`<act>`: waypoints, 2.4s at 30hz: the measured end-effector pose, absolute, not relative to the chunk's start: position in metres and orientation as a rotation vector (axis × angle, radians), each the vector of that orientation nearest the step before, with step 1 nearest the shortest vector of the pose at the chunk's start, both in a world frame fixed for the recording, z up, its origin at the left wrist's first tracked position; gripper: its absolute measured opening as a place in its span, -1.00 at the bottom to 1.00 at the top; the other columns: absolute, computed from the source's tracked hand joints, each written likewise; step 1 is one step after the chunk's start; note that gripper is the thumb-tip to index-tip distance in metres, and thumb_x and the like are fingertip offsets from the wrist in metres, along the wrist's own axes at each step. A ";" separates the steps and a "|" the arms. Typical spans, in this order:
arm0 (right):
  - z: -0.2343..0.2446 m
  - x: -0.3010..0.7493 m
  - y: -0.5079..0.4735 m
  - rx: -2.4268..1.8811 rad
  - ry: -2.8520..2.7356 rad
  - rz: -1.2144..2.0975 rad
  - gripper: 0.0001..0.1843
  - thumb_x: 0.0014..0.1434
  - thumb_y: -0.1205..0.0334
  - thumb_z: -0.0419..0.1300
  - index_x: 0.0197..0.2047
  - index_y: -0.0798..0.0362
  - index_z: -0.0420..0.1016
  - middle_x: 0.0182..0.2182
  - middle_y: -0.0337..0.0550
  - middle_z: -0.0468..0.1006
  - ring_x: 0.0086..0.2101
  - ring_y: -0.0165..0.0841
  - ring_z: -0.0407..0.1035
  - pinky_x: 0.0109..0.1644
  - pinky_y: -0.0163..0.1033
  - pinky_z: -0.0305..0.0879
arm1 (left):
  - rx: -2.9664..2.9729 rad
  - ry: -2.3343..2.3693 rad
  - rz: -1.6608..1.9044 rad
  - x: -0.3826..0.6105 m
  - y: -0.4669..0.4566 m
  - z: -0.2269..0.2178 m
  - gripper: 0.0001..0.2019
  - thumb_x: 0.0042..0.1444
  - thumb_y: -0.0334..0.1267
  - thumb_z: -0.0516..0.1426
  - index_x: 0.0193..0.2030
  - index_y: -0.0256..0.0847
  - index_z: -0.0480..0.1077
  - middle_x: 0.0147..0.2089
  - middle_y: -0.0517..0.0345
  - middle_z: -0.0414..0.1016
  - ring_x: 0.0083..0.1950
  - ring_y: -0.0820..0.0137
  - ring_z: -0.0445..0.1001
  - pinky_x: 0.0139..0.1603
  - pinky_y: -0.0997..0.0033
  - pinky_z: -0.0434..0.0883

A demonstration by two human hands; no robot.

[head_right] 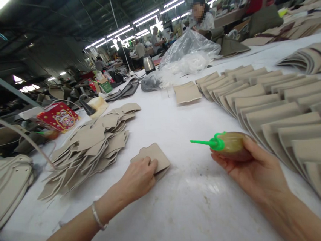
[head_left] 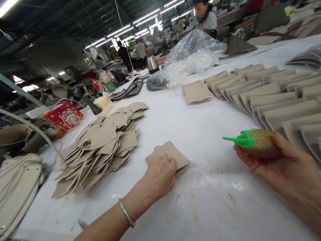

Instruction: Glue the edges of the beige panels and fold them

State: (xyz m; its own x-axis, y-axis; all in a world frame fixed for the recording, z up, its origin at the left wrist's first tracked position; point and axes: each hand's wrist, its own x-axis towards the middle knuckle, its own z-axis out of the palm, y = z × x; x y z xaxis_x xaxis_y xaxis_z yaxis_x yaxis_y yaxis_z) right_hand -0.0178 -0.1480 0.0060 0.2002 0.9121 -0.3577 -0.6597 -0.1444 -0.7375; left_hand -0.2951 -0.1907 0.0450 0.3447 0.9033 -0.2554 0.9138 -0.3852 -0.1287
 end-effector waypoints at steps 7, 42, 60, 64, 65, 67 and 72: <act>0.000 -0.013 -0.146 -0.950 -0.410 1.425 -0.77 -0.09 0.13 0.37 -0.28 -0.11 0.62 -0.14 -0.17 0.62 -0.20 -0.12 0.54 -0.29 -0.07 0.62 | 2.451 1.689 -0.410 -0.292 -0.192 0.047 -0.65 0.23 -0.40 -0.10 0.08 -0.21 0.33 -0.20 -0.02 0.54 -0.28 0.14 0.56 -0.29 0.19 0.48; 0.021 -0.060 -0.177 -1.237 -1.806 0.350 -0.49 0.14 -0.07 0.32 0.09 -0.14 0.32 -0.08 -0.14 0.50 -0.17 -0.16 0.45 -0.07 -0.09 0.37 | 2.277 1.670 0.017 -0.287 -0.186 0.031 -0.66 0.25 -0.29 -0.08 0.08 -0.08 0.37 -0.20 0.03 0.61 -0.17 0.12 0.59 -0.22 0.29 0.41; 0.014 -0.056 -0.178 -1.357 -1.612 0.619 -0.45 0.06 -0.16 0.35 0.02 -0.10 0.35 -0.21 -0.20 0.50 -0.28 -0.19 0.45 -0.18 -0.14 0.38 | 2.285 1.648 0.002 -0.286 -0.187 0.030 -0.62 0.30 -0.25 -0.11 0.18 -0.10 0.32 -0.15 0.00 0.61 -0.12 0.13 0.59 -0.15 0.26 0.44; 0.012 -0.054 -0.176 -1.327 -1.623 0.575 -0.46 0.08 -0.15 0.35 0.04 -0.11 0.35 -0.15 -0.18 0.48 -0.21 -0.18 0.43 -0.11 -0.12 0.37 | 2.277 1.627 -0.004 -0.288 -0.187 0.031 -0.60 0.29 -0.26 -0.13 0.19 -0.12 0.32 -0.15 -0.03 0.61 -0.12 0.10 0.59 -0.14 0.23 0.44; 0.011 -0.053 -0.175 -1.315 -1.626 0.540 -0.46 0.09 -0.14 0.35 0.04 -0.11 0.35 -0.11 -0.17 0.47 -0.18 -0.17 0.42 -0.08 -0.11 0.36 | 2.269 1.624 -0.004 -0.288 -0.187 0.031 -0.59 0.29 -0.26 -0.13 0.21 -0.12 0.31 -0.12 -0.04 0.61 -0.11 0.10 0.59 -0.12 0.22 0.44; 0.008 -0.052 -0.175 -1.293 -1.645 0.491 -0.48 0.11 -0.11 0.35 0.05 -0.12 0.34 -0.08 -0.16 0.46 -0.14 -0.16 0.41 -0.04 -0.10 0.34 | 2.255 1.619 -0.006 -0.289 -0.186 0.031 -0.56 0.28 -0.26 -0.13 0.25 -0.12 0.29 -0.08 -0.04 0.61 -0.08 0.11 0.58 -0.09 0.22 0.44; 0.006 -0.049 -0.181 -1.270 -1.687 0.486 -0.50 0.13 -0.08 0.34 0.06 -0.13 0.33 -0.11 -0.17 0.46 -0.16 -0.17 0.41 -0.10 -0.12 0.36 | 2.247 1.622 0.001 -0.288 -0.186 0.033 -0.56 0.28 -0.26 -0.13 0.26 -0.09 0.29 -0.10 -0.01 0.61 -0.08 0.14 0.58 -0.08 0.25 0.43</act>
State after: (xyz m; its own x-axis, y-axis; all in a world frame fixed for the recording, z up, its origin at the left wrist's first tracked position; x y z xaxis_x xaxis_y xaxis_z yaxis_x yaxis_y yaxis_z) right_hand -0.0494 -0.1805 0.0056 -0.0250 0.8981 0.4391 0.5264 0.3852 -0.7580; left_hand -0.2882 -0.1864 0.0326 0.3379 0.9171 -0.2116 0.9169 -0.2700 0.2940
